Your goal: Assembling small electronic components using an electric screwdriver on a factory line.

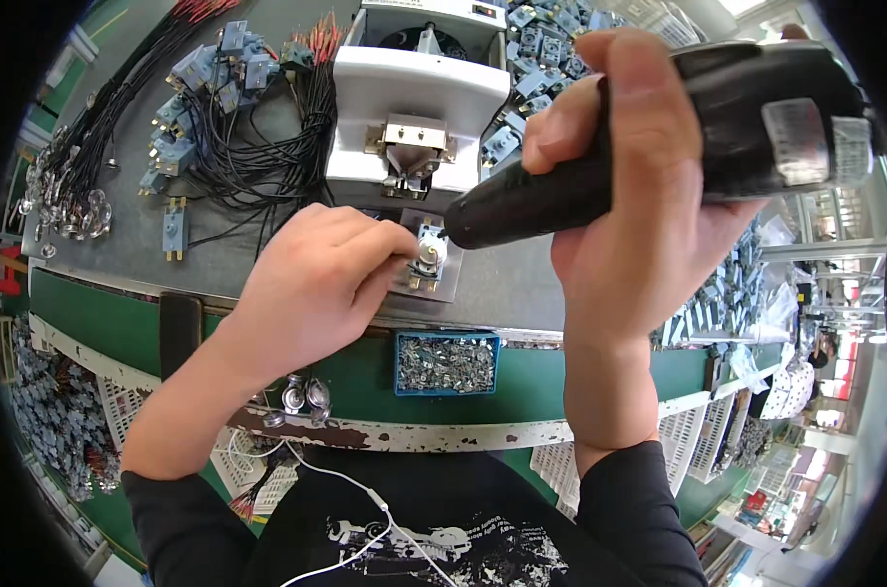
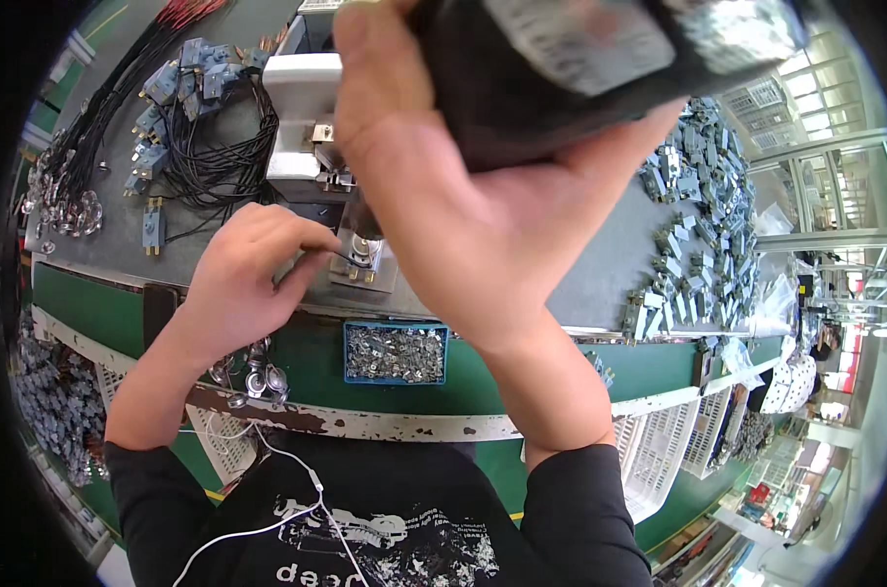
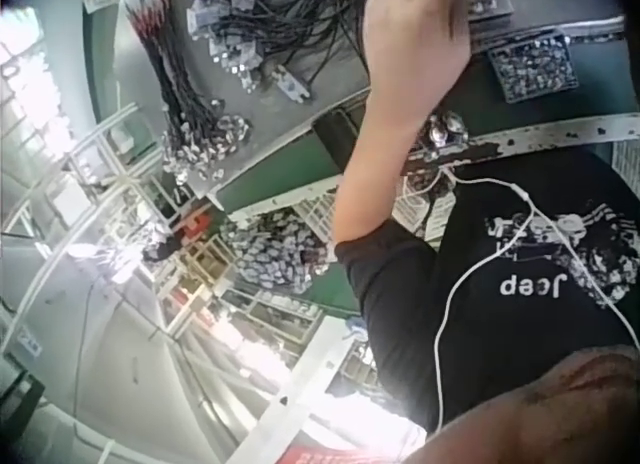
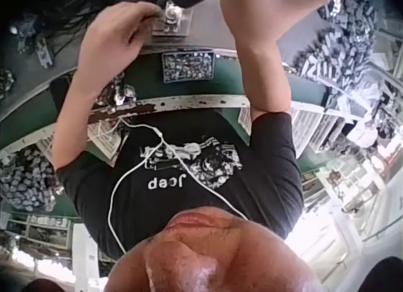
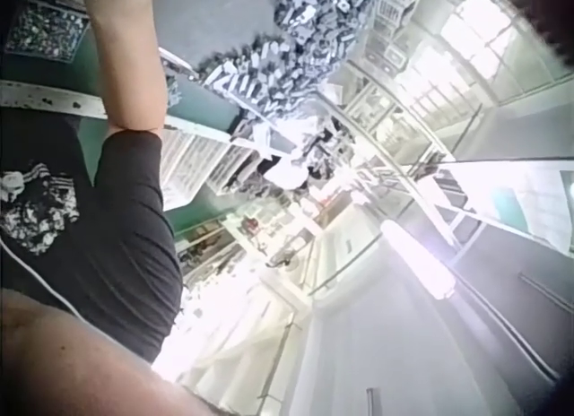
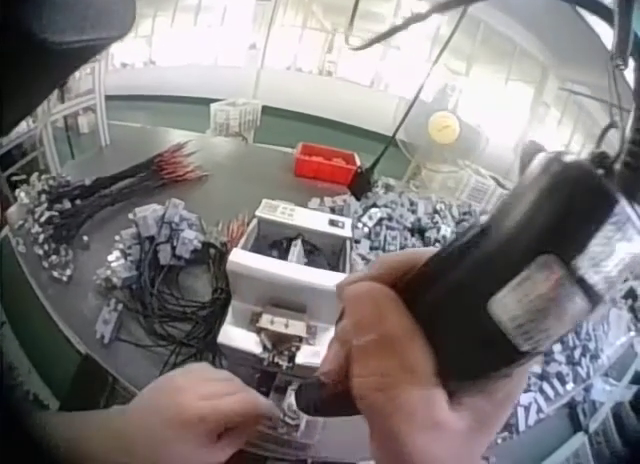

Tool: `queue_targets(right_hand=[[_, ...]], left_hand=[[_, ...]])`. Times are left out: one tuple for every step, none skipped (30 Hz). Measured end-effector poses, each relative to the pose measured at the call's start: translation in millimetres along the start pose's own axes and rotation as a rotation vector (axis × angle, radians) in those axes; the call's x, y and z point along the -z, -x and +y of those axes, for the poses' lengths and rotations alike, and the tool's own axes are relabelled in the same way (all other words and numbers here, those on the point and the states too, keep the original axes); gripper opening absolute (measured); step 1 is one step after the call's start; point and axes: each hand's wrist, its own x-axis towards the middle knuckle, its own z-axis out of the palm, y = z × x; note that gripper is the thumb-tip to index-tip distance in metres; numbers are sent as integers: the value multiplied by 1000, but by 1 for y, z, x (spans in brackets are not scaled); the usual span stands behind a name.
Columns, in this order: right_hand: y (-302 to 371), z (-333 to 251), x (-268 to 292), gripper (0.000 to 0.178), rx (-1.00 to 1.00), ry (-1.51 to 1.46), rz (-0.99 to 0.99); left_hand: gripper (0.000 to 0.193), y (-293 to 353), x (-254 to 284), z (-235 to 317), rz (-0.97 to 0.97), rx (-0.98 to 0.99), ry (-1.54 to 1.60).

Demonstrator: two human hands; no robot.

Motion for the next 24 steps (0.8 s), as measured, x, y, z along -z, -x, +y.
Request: queue_targets(right_hand=[[-6, -15, -16, 21, -40, 50, 120], [-6, -11, -24, 21, -37, 49, 123], [-7, -5, -30, 19, -50, 44, 151], [-8, 3, -35, 19, -66, 39, 177], [-10, 11, -39, 23, -80, 31, 202], [-13, 17, -42, 28, -93, 24, 226], [-16, 23, -46, 34, -106, 11, 247], [-20, 24, -49, 41, -118, -2, 267], [-18, 17, -49, 41, -141, -77, 236], [-16, 9, -51, 41, -167, -150, 204], [-15, 12, -60, 47, -190, -157, 227], [-14, 16, -72, 54, -214, -165, 251], [-13, 27, -83, 54, -216, -169, 245], [-15, 40, -90, 63, -24, -200, 366], [-17, 48, -92, 71, 171, -231, 483], [-16, 42, -93, 71, 164, -239, 480], [-17, 25, -84, 74, -69, -201, 310], [-19, 12, -73, 76, -301, -162, 139], [-27, 13, -61, 74, -352, -251, -6], [-29, 16, -60, 74, -351, -246, -2], [-29, 17, -61, 71, -323, -249, 56], [-28, 18, -65, 69, -300, -258, 110], [-23, 18, -73, 69, -302, -174, 250], [-21, 17, -72, 69, -304, -172, 253]], left_hand=[[19, -1, -1, 1, -1, -2, -7], [18, 2, -4, 0, -23, 10, 8], [17, 5, -6, 0, -43, 20, 22], [17, 6, -8, 0, -43, 20, 21], [16, 7, -10, 1, -40, -3, 42], [15, 7, -11, 2, -36, -26, 64], [16, 9, -11, 5, -46, -18, 73], [16, 11, -10, 7, -40, -16, 65], [18, 13, -10, 8, -86, -12, 77], [20, 16, -11, 8, -132, -8, 91], [20, 17, -13, 6, -133, -17, 90], [20, 18, -12, 5, -129, -13, 86], [19, 20, -11, 4, -136, -10, 101], [19, 18, -11, 4, -144, -18, 118], [19, 15, -12, 4, -141, -23, 119], [19, 17, -12, 2, -116, -4, 102], [19, 17, -11, 4, -97, 3, 90], [19, 16, -9, 5, -101, 1, 94], [16, 12, -6, 3, -74, 6, 64], [14, 9, -3, 2, -48, 11, 35], [13, 8, -2, 3, -7, 37, 20], [13, 7, -1, 2, -9, 38, 20], [12, 6, 0, 1, -11, 51, 4], [12, 4, -1, 0, -13, 63, -12]])
